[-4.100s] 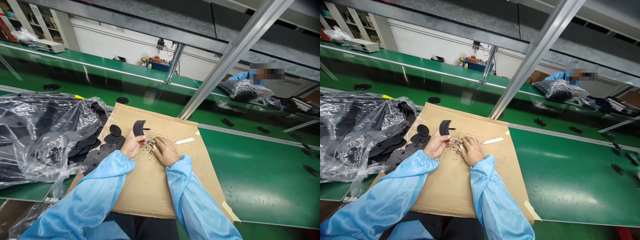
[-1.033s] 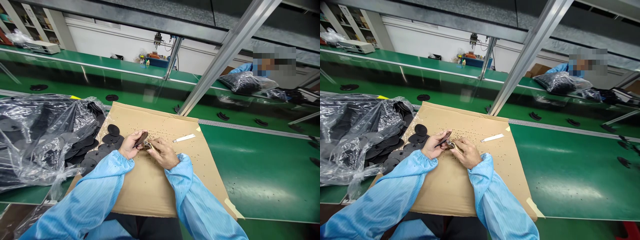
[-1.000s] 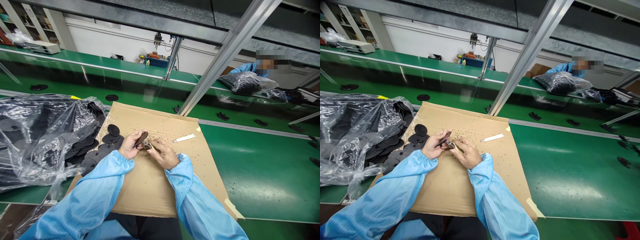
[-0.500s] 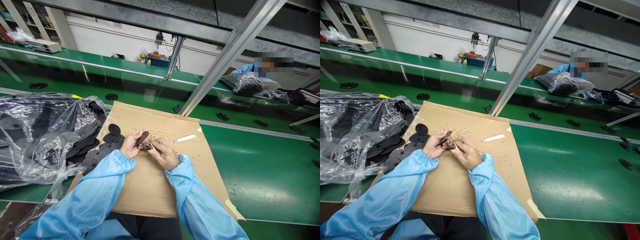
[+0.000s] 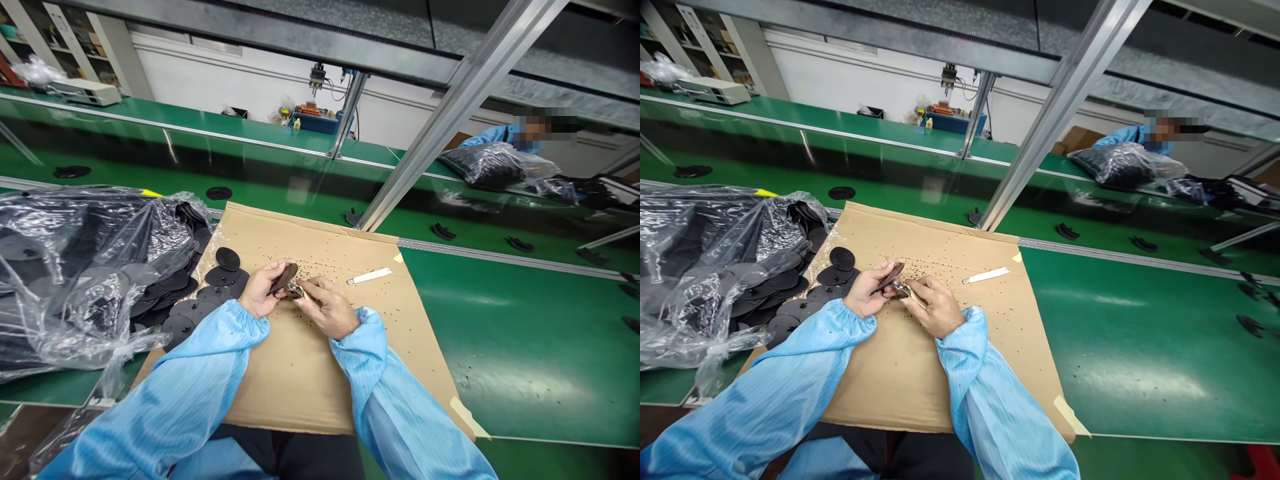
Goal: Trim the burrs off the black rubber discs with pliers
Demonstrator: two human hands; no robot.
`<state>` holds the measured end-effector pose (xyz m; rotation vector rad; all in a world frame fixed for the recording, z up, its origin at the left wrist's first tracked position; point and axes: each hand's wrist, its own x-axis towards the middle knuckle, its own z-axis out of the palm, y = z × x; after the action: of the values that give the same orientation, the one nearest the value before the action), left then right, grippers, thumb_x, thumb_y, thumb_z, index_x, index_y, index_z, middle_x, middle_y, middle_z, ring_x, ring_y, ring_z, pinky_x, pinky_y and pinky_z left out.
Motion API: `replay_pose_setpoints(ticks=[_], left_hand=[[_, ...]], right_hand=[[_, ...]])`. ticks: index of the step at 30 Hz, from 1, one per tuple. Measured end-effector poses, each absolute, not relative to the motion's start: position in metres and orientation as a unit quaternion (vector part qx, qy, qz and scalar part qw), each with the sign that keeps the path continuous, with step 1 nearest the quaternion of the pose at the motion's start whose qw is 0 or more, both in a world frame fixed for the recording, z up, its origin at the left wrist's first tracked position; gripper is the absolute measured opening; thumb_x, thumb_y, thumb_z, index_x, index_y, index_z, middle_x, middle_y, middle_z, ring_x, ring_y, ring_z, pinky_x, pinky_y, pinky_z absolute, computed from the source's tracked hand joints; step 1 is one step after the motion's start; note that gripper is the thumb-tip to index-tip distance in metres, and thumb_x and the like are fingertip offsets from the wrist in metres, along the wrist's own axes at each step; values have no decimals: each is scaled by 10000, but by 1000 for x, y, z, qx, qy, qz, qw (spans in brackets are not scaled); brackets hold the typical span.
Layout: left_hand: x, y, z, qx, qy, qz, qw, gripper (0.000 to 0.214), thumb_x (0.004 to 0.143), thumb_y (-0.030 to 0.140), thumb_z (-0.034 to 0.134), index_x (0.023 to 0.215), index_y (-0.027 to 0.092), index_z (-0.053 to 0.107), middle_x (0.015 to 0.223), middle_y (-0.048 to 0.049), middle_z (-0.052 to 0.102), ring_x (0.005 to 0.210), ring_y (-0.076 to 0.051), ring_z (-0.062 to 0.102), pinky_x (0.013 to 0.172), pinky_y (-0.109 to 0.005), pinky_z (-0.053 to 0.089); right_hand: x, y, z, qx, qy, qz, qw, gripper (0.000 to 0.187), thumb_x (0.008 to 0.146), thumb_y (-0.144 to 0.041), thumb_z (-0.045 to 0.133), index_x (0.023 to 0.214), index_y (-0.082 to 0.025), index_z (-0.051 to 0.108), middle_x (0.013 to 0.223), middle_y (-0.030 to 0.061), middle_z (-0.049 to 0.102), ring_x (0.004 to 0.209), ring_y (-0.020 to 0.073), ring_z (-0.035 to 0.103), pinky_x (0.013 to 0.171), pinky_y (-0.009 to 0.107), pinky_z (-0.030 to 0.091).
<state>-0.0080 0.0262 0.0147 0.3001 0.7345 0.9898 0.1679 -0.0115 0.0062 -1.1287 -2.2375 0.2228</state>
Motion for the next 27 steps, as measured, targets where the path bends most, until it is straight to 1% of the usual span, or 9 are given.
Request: replay_pose_setpoints(ticks=[3, 7, 15, 18, 21, 24, 27], left_hand=[[-6, 27, 13, 144, 346, 473, 798, 163, 862, 111, 506, 982, 50, 597, 727, -50, 520, 443, -60, 394, 352, -164, 242], [-5, 27, 10, 147, 354, 475, 792, 160, 851, 112, 521, 969, 47, 606, 737, -53, 523, 457, -60, 410, 351, -159, 246], [-6, 26, 10, 153, 365, 473, 787, 171, 896, 104, 479, 999, 38, 599, 777, -51, 542, 457, -46, 407, 353, -153, 246], [-5, 25, 15, 139, 359, 467, 796, 169, 910, 108, 457, 1006, 44, 580, 704, -33, 503, 450, -52, 391, 363, -152, 234], [-6, 25, 17, 123, 331, 459, 815, 163, 920, 121, 437, 1011, 55, 554, 636, -9, 439, 416, -55, 324, 368, -160, 214], [-9, 26, 16, 98, 285, 452, 840, 157, 920, 115, 416, 1002, 63, 540, 657, -14, 439, 424, -58, 311, 372, -164, 209], [-10, 26, 14, 88, 276, 452, 844, 156, 918, 111, 415, 1002, 68, 540, 664, -14, 441, 433, -62, 328, 376, -167, 215]], right_hand=[[168, -11, 7, -433, -848, 73, 297, 366, 889, -397, 516, 1158, -182, 638, 971, 50, 595, 872, 16, 564, 788, 137, 481], [168, -11, 5, -429, -851, 65, 295, 354, 888, -397, 514, 1134, -179, 645, 943, 49, 590, 842, 15, 559, 761, 135, 474], [168, -11, 4, -437, -850, 98, 276, 370, 896, -419, 487, 1103, -172, 668, 900, 60, 593, 792, 32, 559, 729, 149, 468], [168, -10, 2, -431, -843, 118, 301, 362, 889, -410, 502, 1106, -173, 670, 889, 54, 599, 808, 31, 562, 742, 147, 475], [167, -9, 0, -441, -825, 138, 324, 360, 890, -395, 509, 1135, -180, 659, 932, 46, 609, 869, 21, 575, 797, 137, 487], [169, -8, -2, -489, -801, 90, 333, 371, 883, -415, 519, 1142, -187, 655, 971, 40, 608, 896, 24, 581, 826, 148, 487], [175, -3, -7, -539, -781, -1, 315, 402, 864, -466, 532, 1137, -197, 655, 1016, 48, 600, 921, 63, 576, 841, 203, 489]])
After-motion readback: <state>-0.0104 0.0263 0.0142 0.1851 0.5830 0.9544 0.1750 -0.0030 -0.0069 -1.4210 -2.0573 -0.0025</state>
